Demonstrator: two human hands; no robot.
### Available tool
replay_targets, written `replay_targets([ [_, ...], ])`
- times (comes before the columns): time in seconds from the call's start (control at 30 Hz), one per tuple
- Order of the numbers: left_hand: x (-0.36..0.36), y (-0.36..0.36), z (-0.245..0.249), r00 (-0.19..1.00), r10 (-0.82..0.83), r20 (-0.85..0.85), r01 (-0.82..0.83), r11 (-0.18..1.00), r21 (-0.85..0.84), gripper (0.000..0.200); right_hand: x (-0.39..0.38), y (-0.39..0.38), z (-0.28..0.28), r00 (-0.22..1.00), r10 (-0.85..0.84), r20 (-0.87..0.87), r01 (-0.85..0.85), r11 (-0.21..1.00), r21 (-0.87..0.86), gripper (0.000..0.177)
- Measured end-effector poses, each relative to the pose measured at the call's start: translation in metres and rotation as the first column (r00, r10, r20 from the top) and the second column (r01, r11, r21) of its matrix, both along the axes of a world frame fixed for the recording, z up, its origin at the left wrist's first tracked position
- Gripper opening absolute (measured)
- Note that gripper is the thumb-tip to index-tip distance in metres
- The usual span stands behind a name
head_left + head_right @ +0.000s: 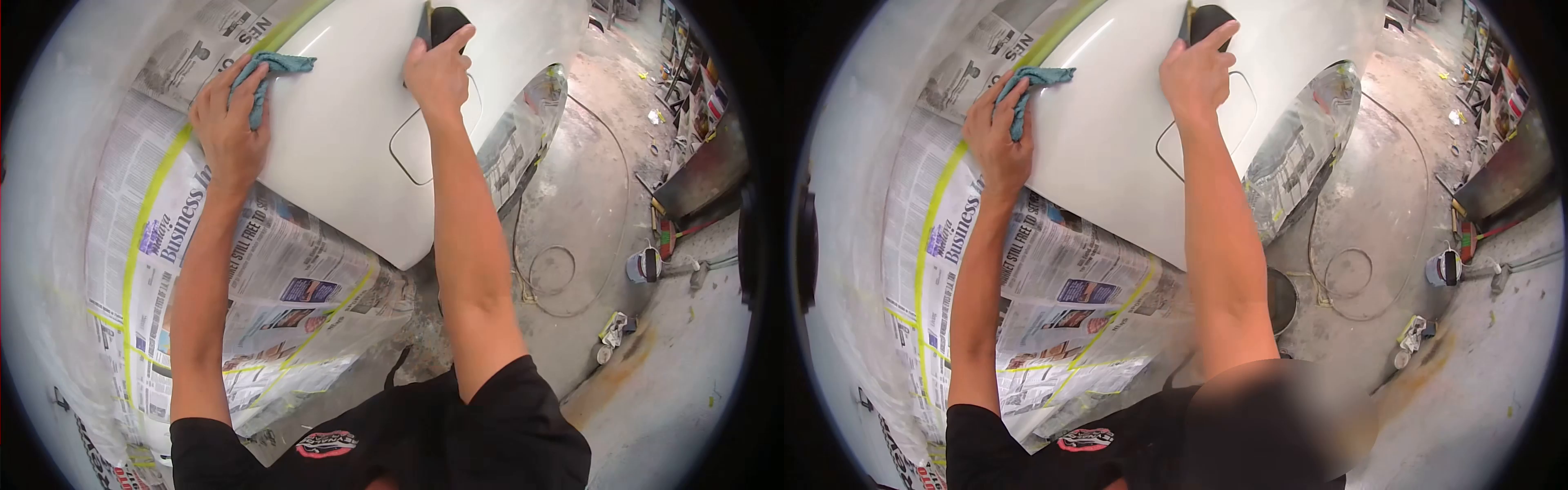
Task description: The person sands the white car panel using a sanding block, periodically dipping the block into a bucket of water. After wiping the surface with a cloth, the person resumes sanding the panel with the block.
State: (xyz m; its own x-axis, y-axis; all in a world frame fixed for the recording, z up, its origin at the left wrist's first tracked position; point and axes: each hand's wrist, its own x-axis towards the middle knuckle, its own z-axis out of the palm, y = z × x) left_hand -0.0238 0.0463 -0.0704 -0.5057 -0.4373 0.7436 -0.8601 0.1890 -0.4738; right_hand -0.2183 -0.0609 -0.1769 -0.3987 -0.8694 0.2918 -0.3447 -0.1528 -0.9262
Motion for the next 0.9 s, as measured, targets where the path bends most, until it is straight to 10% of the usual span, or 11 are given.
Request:
replay_targets([
  [0.17, -0.003, 0.002, 0.001, 1.000, -0.005, -0.008, 0.006, 1.000, 0.008, 0.044, 0.086, 0.120, -0.034, 0.999, 0.000, -0.038, -0.009, 0.971, -0.239, 0.097],
  [0.4, 0.000, -0.001, 0.000, 1.000, 0.000, 0.018, 0.000, 1.000, -0.005, 0.045, -0.027, -0.014, 0.008, 0.999, 0.025, 0.030, -0.029, 0.988, 0.150, 0.089],
  [0.67, -0.002, 0.001, 0.001, 1.000, -0.006, 0.011, 0.005, 1.000, 0.022, 0.046, 0.064, 0.118, -0.029, 0.976, 0.213, 0.032, -0.210, 0.974, -0.084, 0.094],
  [0.9, 0.002, 0.003, -0.001, 1.000, -0.001, 0.017, 0.001, 1.000, 0.000, 0.048, -0.027, -0.028, 0.017, 0.999, 0.003, 0.041, -0.009, 0.988, 0.152, 0.091],
])
